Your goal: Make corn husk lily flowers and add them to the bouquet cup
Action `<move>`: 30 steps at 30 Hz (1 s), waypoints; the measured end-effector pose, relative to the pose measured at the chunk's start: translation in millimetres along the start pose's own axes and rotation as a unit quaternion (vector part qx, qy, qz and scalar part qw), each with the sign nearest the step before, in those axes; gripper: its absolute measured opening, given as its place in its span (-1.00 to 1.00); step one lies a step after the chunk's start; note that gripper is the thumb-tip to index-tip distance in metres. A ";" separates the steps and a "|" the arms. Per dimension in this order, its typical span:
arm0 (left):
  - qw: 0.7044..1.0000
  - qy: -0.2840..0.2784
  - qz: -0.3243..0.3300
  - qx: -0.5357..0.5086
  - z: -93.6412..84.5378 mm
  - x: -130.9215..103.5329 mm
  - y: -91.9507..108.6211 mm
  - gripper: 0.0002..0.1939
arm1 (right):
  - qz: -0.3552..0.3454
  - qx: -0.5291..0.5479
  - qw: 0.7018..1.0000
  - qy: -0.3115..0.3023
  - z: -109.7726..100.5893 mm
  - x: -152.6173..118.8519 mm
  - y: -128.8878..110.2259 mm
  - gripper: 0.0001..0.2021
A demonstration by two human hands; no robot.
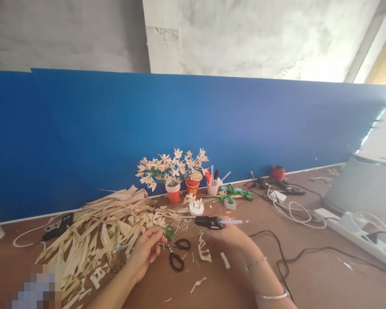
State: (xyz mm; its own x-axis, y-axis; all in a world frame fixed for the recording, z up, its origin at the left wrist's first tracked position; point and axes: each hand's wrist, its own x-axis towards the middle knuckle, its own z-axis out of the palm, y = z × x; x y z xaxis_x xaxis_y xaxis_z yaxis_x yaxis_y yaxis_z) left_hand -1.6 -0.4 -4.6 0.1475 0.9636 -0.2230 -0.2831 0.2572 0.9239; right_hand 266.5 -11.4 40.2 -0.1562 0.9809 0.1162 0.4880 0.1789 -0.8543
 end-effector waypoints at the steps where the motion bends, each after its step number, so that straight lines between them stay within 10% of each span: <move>1: 1.000 -0.002 0.000 -0.003 0.2 0.4 -0.6 -0.59 | -0.004 0.005 1.000 -0.021 10.0 0.6 -2.6 -0.73; 9: 1.000 -0.024 -0.007 0.004 -2.0 5.9 -7.2 -0.61 | -0.092 -0.081 0.992 0.024 78.2 9.9 -14.1 -0.93; 30: 0.999 -0.035 -0.011 0.039 2.3 -1.9 -1.7 -0.66 | -0.085 -0.165 0.982 0.038 82.0 9.4 -11.9 -0.95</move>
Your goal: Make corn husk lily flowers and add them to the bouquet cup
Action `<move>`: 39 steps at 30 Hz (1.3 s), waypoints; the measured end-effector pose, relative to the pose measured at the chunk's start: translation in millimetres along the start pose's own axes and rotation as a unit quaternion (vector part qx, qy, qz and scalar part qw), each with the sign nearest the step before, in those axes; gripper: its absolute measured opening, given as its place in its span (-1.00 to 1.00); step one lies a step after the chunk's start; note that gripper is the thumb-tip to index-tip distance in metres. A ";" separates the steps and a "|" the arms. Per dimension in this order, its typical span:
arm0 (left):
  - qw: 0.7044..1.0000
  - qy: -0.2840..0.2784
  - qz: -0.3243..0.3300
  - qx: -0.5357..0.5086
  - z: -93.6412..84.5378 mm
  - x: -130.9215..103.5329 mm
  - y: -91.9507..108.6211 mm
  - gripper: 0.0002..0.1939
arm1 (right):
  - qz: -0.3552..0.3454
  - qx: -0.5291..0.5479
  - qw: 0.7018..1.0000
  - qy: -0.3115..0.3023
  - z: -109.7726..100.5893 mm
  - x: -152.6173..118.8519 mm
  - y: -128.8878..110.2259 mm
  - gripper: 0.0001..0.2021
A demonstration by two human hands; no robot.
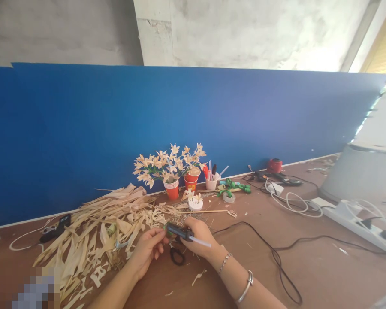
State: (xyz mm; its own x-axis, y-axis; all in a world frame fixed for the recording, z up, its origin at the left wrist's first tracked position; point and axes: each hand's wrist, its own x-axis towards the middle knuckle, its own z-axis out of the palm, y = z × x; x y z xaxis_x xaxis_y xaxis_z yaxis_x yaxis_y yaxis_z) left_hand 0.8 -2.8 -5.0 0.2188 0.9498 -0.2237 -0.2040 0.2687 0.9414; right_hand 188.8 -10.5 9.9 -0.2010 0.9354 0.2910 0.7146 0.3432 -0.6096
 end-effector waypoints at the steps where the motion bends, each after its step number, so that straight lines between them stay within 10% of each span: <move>1: 1.000 0.000 0.001 0.001 0.2 -0.3 0.3 -0.66 | 0.000 -0.004 1.000 -0.001 0.2 0.0 0.3 -0.95; 39: 1.000 -0.008 0.002 -0.008 -0.1 -0.3 -0.8 -0.65 | -0.010 -0.036 0.999 -0.012 -0.9 0.4 0.4 -0.94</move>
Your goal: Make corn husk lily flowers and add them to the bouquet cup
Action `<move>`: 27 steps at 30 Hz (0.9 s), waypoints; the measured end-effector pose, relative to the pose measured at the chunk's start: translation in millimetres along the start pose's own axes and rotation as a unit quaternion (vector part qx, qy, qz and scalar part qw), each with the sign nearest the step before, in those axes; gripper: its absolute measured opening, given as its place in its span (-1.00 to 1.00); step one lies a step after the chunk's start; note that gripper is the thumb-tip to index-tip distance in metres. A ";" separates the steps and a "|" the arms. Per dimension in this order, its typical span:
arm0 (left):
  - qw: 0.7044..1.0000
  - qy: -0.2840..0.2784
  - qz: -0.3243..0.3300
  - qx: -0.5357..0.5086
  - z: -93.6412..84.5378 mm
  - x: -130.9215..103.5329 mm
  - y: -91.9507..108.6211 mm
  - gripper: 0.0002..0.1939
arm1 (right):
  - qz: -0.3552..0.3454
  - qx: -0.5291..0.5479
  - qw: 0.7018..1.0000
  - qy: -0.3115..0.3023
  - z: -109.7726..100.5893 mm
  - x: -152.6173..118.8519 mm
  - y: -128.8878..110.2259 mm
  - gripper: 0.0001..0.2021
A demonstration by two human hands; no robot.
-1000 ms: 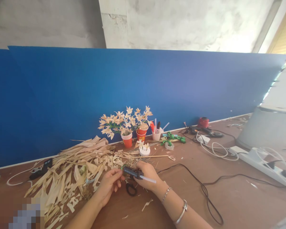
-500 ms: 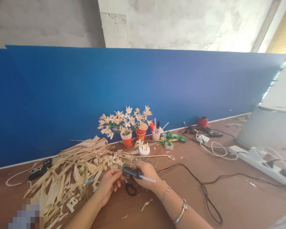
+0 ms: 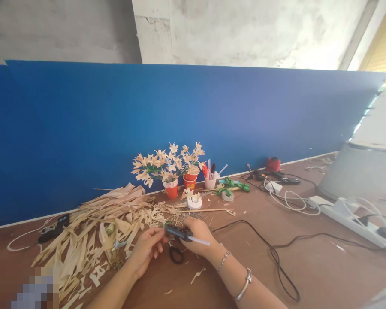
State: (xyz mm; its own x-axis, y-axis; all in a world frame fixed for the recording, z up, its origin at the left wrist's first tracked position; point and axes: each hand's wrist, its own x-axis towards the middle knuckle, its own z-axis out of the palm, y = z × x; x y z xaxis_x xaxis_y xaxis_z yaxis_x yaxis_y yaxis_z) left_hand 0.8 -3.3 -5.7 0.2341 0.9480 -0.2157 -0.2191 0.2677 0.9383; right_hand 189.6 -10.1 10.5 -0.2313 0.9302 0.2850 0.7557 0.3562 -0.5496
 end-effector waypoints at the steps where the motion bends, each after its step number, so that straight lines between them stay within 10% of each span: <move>1: 1.000 -0.001 0.000 0.000 0.1 -0.2 0.3 -0.65 | 0.000 0.000 1.000 0.002 0.1 0.0 0.3 -0.94; 27: 1.000 0.009 0.006 -0.012 -0.7 1.4 -0.6 -0.66 | -0.002 -0.020 1.000 -0.007 -7.4 -0.8 -2.4 -0.95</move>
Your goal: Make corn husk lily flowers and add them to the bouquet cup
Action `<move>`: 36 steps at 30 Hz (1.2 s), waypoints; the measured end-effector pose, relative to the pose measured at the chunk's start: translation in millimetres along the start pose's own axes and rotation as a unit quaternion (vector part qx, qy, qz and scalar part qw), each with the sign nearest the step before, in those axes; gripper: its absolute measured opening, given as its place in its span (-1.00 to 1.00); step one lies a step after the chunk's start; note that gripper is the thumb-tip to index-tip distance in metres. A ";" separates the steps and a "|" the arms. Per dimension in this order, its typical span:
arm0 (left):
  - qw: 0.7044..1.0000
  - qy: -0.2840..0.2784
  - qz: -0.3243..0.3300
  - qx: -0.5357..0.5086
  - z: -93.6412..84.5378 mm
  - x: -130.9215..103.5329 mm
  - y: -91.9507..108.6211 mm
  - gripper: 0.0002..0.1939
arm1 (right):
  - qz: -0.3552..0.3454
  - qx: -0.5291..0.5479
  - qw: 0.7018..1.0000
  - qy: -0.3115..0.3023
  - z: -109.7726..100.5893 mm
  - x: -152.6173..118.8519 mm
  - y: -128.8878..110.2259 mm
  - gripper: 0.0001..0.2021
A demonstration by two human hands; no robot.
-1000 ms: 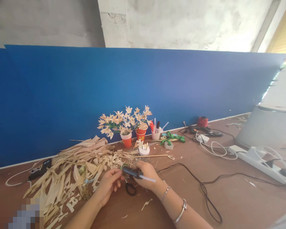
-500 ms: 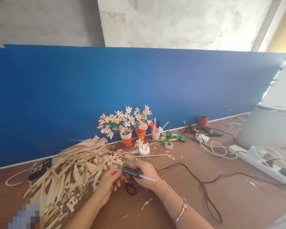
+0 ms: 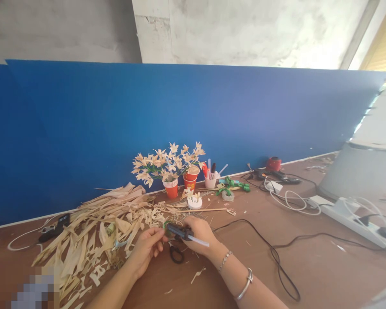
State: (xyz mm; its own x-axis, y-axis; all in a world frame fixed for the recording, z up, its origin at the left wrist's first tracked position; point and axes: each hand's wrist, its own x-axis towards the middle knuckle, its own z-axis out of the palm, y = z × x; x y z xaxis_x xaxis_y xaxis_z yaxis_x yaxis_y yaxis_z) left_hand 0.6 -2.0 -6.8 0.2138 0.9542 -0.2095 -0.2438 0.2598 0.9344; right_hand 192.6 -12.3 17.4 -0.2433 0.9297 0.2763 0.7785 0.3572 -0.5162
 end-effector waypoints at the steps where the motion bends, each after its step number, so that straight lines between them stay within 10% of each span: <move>1: 1.000 -0.001 0.002 -0.001 0.4 -0.3 0.2 -0.66 | -0.004 -0.011 1.000 -0.004 -1.6 -0.1 -1.1 -0.95; 10: 0.996 -0.033 0.046 0.063 7.4 -9.9 4.8 -0.69 | 0.126 0.061 0.989 0.047 -4.9 2.9 11.5 -0.92; 15: 0.990 -0.044 0.024 0.133 6.1 -4.1 -0.6 -0.71 | -0.024 0.129 0.991 0.016 -18.4 -5.0 -4.0 -0.90; 20: 0.995 0.065 0.078 0.023 -3.2 1.5 2.2 -0.69 | -0.142 -0.043 0.989 -0.018 -42.9 -10.0 -16.6 -0.85; 29: 0.981 0.121 0.109 -0.103 -9.3 3.5 10.3 -0.68 | 0.223 -0.158 0.959 -0.075 -69.3 -13.1 66.6 -0.74; 36: 0.985 0.111 0.105 -0.084 -6.4 0.3 8.4 -0.70 | 0.282 -0.229 0.930 -0.048 -60.1 -7.4 73.1 -0.62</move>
State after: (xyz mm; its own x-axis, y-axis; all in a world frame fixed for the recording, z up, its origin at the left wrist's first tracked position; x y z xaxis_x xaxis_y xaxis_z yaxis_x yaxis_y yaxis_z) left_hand -7.4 1.5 -0.8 -0.0648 0.9937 -0.0917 -0.4183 0.0563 0.9066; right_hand 286.1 1.5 26.3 0.2460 0.9691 -0.0183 0.9573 -0.2459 -0.1523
